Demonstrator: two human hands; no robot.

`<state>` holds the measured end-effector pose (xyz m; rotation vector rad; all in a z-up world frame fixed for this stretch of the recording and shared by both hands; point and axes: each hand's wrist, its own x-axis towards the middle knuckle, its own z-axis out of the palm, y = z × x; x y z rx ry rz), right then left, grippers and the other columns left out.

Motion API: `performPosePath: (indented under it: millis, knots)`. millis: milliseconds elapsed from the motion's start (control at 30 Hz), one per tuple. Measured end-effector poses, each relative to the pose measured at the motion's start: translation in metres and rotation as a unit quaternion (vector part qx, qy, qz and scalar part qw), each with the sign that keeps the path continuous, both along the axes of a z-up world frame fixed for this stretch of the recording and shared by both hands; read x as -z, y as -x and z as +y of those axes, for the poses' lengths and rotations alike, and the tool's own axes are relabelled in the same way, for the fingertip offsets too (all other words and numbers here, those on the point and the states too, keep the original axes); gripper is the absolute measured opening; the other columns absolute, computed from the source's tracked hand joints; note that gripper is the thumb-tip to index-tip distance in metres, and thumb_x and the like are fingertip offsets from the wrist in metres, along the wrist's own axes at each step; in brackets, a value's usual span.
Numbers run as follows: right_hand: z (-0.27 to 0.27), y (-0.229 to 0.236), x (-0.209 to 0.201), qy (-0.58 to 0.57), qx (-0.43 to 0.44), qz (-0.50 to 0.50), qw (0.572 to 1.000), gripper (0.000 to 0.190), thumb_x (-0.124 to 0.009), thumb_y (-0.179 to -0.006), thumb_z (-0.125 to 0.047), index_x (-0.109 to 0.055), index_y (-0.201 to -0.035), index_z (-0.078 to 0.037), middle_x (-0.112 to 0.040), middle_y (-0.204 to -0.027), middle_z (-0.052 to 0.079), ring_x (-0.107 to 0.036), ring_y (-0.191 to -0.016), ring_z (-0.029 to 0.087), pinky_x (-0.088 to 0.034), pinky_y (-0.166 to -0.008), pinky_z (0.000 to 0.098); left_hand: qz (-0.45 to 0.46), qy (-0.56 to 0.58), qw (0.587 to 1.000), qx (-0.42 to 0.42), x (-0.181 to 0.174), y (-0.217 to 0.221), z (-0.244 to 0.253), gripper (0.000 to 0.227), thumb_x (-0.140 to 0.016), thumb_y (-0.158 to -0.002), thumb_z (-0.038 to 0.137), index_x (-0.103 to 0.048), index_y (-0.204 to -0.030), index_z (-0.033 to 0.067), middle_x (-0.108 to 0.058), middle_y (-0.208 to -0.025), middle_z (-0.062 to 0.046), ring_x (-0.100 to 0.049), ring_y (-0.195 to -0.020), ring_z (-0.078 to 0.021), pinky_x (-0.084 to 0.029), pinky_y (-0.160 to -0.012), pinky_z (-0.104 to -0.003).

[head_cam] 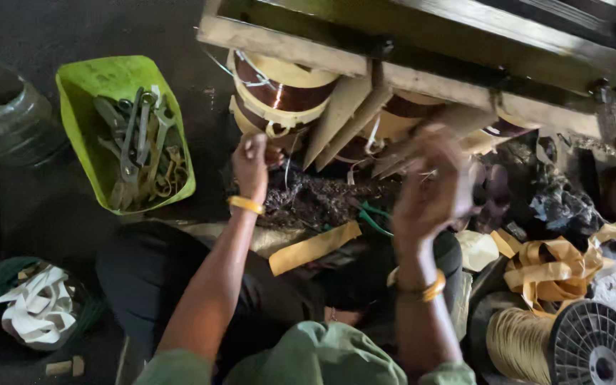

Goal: The person sits on the floor and wraps beige insulating tape around copper-wound motor stator coils. They tear tape pieces, apply them to the coils, and use a wooden stick to press the tape into place.

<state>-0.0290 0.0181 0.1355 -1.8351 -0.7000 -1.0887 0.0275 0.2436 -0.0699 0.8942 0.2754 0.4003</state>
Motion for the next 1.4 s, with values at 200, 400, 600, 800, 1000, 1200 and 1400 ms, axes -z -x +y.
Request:
performPosePath:
  millis: [200, 400, 600, 800, 1000, 1200, 1400]
  knots:
    - [-0.068, -0.074, -0.045, 0.06, 0.138, 0.213, 0.965, 0.031, -0.052, -0.102, -0.024, -0.062, -0.129, -0.012, -0.061, -0.145, 0.004, -0.071, -0.115, 0.018, -0.061, -0.081, 0.0354, -0.119, -0.261, 0.92, -0.266, -0.078, 0.053, 0.005, 0.014, -0.056, -0.109, 0.005, -0.059, -0.122, 0.001, -0.063, -0.105, -0.008, -0.061, -0.095, -0.0157, -0.05, -0.085, -0.027]
    - [-0.077, -0.094, 0.005, 0.309, 0.258, 0.05, 0.914, 0.066, -0.068, -0.109, -0.044, -0.042, -0.158, -0.006, -0.041, -0.167, 0.011, -0.034, -0.156, 0.036, -0.02, -0.132, 0.0584, -0.185, -0.486, 0.804, -0.289, -0.149, 0.05, 0.025, 0.025, -0.056, -0.103, -0.01, -0.059, -0.123, 0.0032, -0.061, -0.112, -0.01, -0.063, -0.103, -0.0207, -0.051, -0.089, -0.032]
    - [-0.08, -0.091, 0.011, 0.311, 0.264, 0.02, 0.913, 0.071, -0.064, -0.111, -0.042, -0.037, -0.162, -0.001, -0.038, -0.169, 0.015, -0.032, -0.158, 0.037, -0.02, -0.133, 0.0577, -0.053, -0.347, 0.925, -0.149, -0.089, 0.034, 0.049, 0.02, -0.053, -0.105, -0.001, -0.073, -0.111, 0.0006, -0.076, -0.099, -0.007, -0.071, -0.084, -0.0144, -0.057, -0.074, -0.027]
    - [-0.074, -0.08, 0.009, 0.294, 0.251, 0.036, 0.922, 0.069, -0.069, -0.114, -0.04, -0.038, -0.163, -0.002, -0.039, -0.168, 0.015, -0.032, -0.158, 0.038, -0.019, -0.134, 0.0587, -0.069, -0.024, 0.995, 0.061, 0.003, 0.003, 0.038, 0.021, -0.065, -0.1, 0.008, -0.072, -0.119, 0.0023, -0.077, -0.111, -0.009, -0.075, -0.095, -0.0171, -0.064, -0.087, -0.034]
    - [-0.066, -0.081, 0.006, 0.276, 0.27, 0.013, 0.922, 0.072, -0.067, -0.105, -0.039, -0.04, -0.162, -0.004, -0.04, -0.167, 0.013, -0.033, -0.157, 0.038, -0.02, -0.134, 0.0594, -0.102, 0.084, 0.984, 0.116, 0.03, -0.016, 0.028, 0.022, -0.07, -0.098, 0.002, -0.074, -0.119, 0.0007, -0.076, -0.109, -0.01, -0.071, -0.094, -0.0165, -0.059, -0.086, -0.031]
    - [-0.068, -0.075, 0.01, 0.267, 0.253, 0.044, 0.929, 0.072, -0.067, -0.104, -0.035, -0.037, -0.162, -0.004, -0.038, -0.168, 0.013, -0.03, -0.157, 0.037, -0.021, -0.133, 0.0557, -0.113, 0.108, 0.977, 0.144, 0.024, -0.024, 0.02, 0.019, -0.073, -0.096, 0.001, -0.074, -0.114, -0.0027, -0.075, -0.104, -0.009, -0.068, -0.086, -0.0138, -0.056, -0.08, -0.028]
    - [-0.056, -0.073, 0.006, 0.253, 0.27, 0.04, 0.928, 0.073, -0.076, -0.108, -0.04, -0.038, -0.159, -0.003, -0.04, -0.163, 0.017, -0.031, -0.155, 0.041, -0.021, -0.131, 0.0617, -0.094, -0.066, 0.993, 0.035, -0.007, -0.012, 0.012, 0.014, -0.076, -0.095, 0.004, -0.073, -0.105, -0.0045, -0.075, -0.095, -0.006, -0.066, -0.082, -0.01, -0.055, -0.077, -0.027]
